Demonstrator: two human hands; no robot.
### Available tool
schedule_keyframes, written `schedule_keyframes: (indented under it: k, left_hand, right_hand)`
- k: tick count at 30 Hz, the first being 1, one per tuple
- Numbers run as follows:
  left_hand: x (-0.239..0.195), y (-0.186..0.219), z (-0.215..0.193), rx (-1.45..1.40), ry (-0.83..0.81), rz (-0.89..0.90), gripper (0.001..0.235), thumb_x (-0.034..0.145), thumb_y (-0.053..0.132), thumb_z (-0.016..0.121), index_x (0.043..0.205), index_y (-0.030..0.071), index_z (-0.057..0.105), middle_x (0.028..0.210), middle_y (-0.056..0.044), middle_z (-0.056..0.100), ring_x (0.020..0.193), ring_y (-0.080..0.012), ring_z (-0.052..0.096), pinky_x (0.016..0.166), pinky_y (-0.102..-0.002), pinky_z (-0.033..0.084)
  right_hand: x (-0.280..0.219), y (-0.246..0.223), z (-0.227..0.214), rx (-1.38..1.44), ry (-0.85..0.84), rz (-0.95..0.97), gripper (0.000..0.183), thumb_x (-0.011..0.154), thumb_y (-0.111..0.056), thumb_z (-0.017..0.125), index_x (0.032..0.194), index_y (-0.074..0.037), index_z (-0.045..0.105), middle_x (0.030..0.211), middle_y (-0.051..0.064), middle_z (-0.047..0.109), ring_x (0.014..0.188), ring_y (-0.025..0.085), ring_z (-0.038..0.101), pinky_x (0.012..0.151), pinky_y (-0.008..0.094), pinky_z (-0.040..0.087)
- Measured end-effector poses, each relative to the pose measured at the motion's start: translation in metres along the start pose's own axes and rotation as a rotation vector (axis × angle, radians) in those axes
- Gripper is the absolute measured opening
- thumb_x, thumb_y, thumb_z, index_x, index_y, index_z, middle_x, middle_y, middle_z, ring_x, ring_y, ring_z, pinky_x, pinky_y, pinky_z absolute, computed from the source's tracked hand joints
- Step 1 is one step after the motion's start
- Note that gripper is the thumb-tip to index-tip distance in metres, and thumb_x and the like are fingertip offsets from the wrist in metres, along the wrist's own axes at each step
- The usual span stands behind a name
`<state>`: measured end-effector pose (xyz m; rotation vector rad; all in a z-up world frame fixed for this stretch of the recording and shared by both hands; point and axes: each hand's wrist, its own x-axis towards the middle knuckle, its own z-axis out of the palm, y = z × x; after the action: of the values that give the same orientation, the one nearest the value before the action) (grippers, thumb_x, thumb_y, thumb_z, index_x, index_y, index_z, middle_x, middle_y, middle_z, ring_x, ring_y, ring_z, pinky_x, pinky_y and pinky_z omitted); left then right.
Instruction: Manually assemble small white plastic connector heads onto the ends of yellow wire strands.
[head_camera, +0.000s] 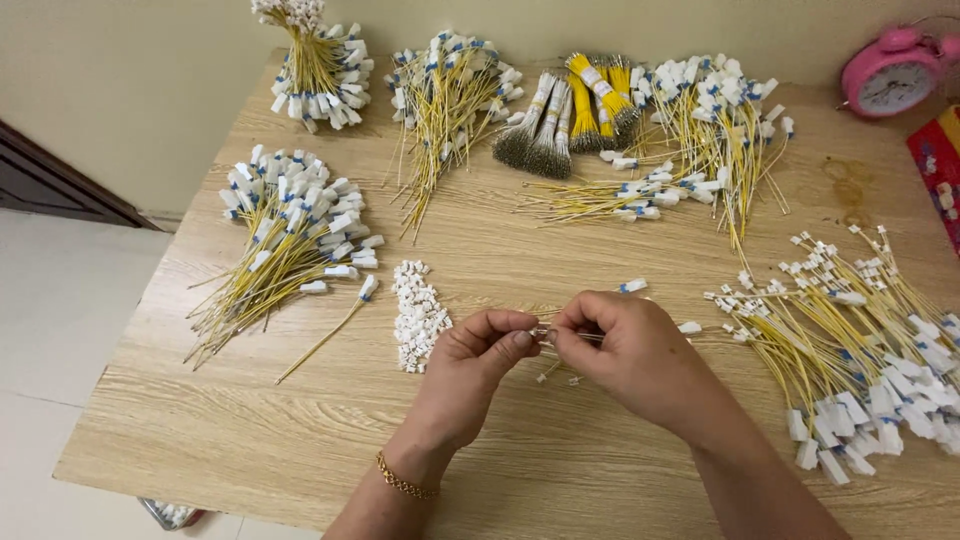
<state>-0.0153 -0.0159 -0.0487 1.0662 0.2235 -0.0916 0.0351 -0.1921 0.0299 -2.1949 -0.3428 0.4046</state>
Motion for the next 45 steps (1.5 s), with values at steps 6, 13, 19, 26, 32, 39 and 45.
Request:
schedule_keyframes:
  k: [6, 13, 19, 26, 32, 39, 45]
  left_hand:
    - [-0.004, 0.008, 0.006, 0.145, 0.003, 0.024, 0.014, 0.09, -0.005, 0.07, 0.102, -0.002, 0.076, 0.095, -0.013, 0.078, 0.089, -0.0178, 0.072, 0.085, -0.028, 0.062]
    - [0.002, 0.003, 0.001, 0.128, 0.044, 0.053, 0.014, 0.091, -0.005, 0.069, 0.103, -0.004, 0.077, 0.093, -0.014, 0.078, 0.087, -0.0185, 0.072, 0.083, -0.029, 0.061]
    - [0.006, 0.001, 0.004, 0.139, 0.05, 0.04, 0.013, 0.092, -0.008, 0.068, 0.102, -0.005, 0.075, 0.092, -0.014, 0.077, 0.086, -0.0193, 0.073, 0.082, -0.029, 0.061]
    - [0.011, 0.002, 0.016, 0.284, 0.088, 0.05, 0.015, 0.09, -0.007, 0.069, 0.101, -0.003, 0.079, 0.09, -0.011, 0.08, 0.081, -0.015, 0.071, 0.077, -0.026, 0.06]
    - [0.008, 0.012, 0.025, 0.504, 0.046, -0.118, 0.014, 0.092, 0.0, 0.069, 0.099, 0.003, 0.08, 0.089, -0.01, 0.082, 0.073, -0.013, 0.072, 0.065, -0.021, 0.06]
    - [0.007, -0.008, 0.012, 1.042, 0.052, 0.39, 0.026, 0.083, 0.013, 0.072, 0.108, 0.01, 0.078, 0.116, -0.005, 0.073, 0.085, -0.0183, 0.067, 0.071, -0.031, 0.055]
    - [0.004, 0.006, 0.012, 1.063, 0.04, 0.337, 0.027, 0.084, 0.015, 0.073, 0.111, 0.015, 0.077, 0.12, 0.0, 0.071, 0.11, -0.0182, 0.068, 0.09, -0.033, 0.056]
  right_hand:
    - [-0.002, -0.004, 0.002, -0.07, 0.026, 0.022, 0.01, 0.081, -0.016, 0.074, 0.078, -0.008, 0.077, 0.062, 0.001, 0.074, 0.048, 0.01, 0.055, 0.046, 0.025, 0.041]
    - [0.006, 0.001, 0.002, 0.052, -0.081, 0.123, 0.011, 0.089, -0.016, 0.073, 0.089, -0.007, 0.078, 0.064, 0.002, 0.07, 0.051, 0.01, 0.052, 0.048, 0.026, 0.039]
    - [0.007, 0.006, -0.002, -0.009, -0.075, 0.073, 0.013, 0.09, -0.018, 0.069, 0.087, -0.009, 0.078, 0.063, 0.0, 0.07, 0.05, 0.009, 0.052, 0.047, 0.025, 0.039]
    - [0.008, 0.022, 0.002, 0.105, -0.058, 0.064, 0.01, 0.088, -0.014, 0.067, 0.088, -0.007, 0.074, 0.066, 0.0, 0.066, 0.053, 0.009, 0.05, 0.049, 0.025, 0.039]
    - [0.026, 0.021, -0.02, -0.085, -0.254, 0.221, 0.011, 0.096, -0.02, 0.069, 0.089, -0.012, 0.07, 0.073, 0.001, 0.071, 0.054, 0.009, 0.055, 0.05, 0.02, 0.045]
    - [0.111, 0.102, -0.05, -0.592, 0.289, 0.157, 0.025, 0.098, -0.028, 0.06, 0.118, -0.017, 0.07, 0.112, 0.003, 0.066, 0.096, 0.02, 0.063, 0.087, 0.039, 0.053]
    - [0.133, 0.148, -0.046, -0.743, 0.336, 0.067, 0.022, 0.1, -0.032, 0.057, 0.115, -0.021, 0.068, 0.105, 0.001, 0.063, 0.09, 0.02, 0.06, 0.077, 0.038, 0.051]
